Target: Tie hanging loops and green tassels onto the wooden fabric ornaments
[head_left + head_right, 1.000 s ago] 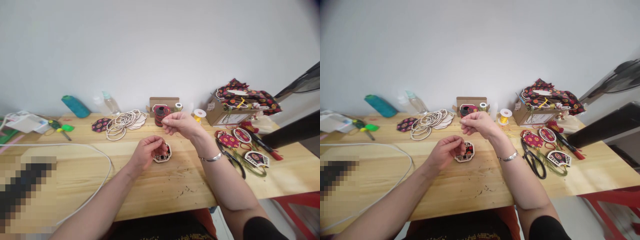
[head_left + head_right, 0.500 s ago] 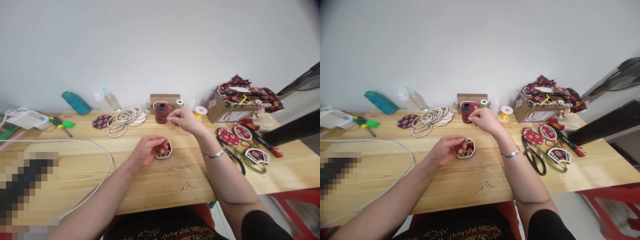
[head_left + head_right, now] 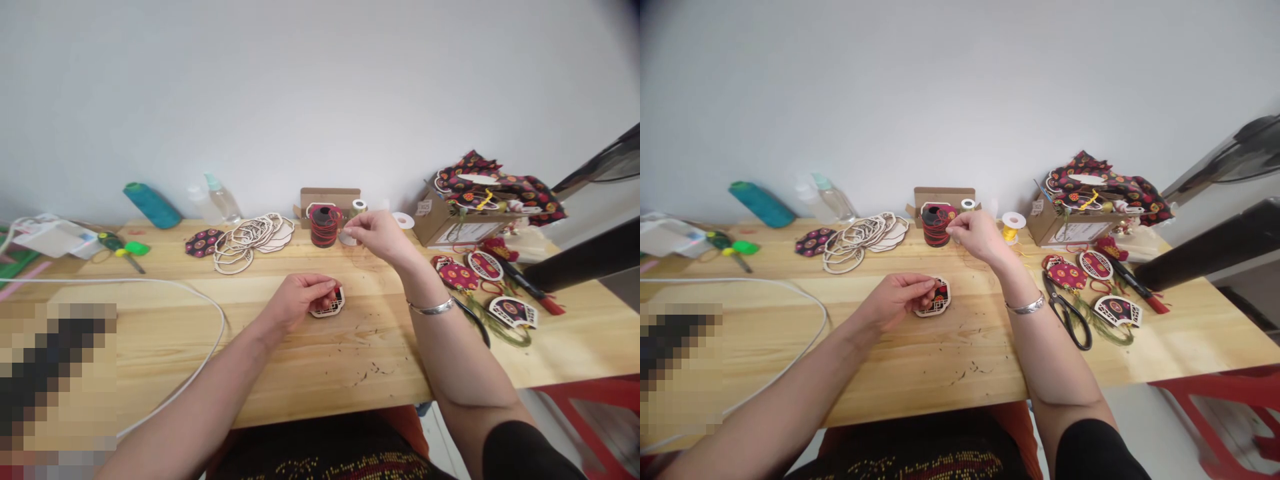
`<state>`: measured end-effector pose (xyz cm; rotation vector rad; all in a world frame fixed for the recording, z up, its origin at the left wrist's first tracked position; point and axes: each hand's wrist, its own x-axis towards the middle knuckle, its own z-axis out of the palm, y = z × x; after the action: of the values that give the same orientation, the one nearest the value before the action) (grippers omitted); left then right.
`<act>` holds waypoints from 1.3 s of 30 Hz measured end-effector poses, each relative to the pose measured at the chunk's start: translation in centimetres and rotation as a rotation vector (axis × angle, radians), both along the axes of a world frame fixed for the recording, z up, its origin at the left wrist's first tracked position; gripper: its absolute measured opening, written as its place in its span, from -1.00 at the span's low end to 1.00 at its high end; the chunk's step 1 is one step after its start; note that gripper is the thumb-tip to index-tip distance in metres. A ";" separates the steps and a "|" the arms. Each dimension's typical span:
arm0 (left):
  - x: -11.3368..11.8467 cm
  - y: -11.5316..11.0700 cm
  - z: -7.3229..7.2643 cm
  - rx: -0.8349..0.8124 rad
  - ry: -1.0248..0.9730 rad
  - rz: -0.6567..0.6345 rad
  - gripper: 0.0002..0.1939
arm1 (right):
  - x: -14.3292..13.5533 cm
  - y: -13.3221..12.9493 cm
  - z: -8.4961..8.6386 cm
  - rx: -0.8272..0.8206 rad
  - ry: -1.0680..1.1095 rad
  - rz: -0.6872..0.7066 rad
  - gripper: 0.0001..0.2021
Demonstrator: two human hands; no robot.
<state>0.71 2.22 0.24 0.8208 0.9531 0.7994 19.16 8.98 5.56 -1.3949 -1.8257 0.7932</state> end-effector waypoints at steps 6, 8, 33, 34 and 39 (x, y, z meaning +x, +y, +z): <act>-0.1 0.2 0.1 0.090 0.109 0.014 -0.84 | 0.0 -0.2 0.4 0.008 0.048 -0.009 -0.83; -0.2 0.3 0.3 0.113 0.116 0.028 -0.86 | -0.1 -0.3 0.6 0.015 0.078 -0.028 -0.84; -0.7 0.2 1.1 -0.013 -0.060 0.011 -0.90 | 0.3 0.3 -0.1 0.170 0.018 -0.111 -0.80; -0.7 0.2 1.1 -0.023 -0.072 0.009 -0.90 | 0.2 0.3 0.0 0.157 0.042 -0.122 -0.81; -0.6 0.2 0.9 -0.049 -0.084 0.039 -0.92 | 0.1 0.2 0.3 -0.164 0.316 -0.141 -0.83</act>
<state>0.14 2.47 1.13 0.7225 0.9131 0.8343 19.27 9.14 5.86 -1.3917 -1.4329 1.0425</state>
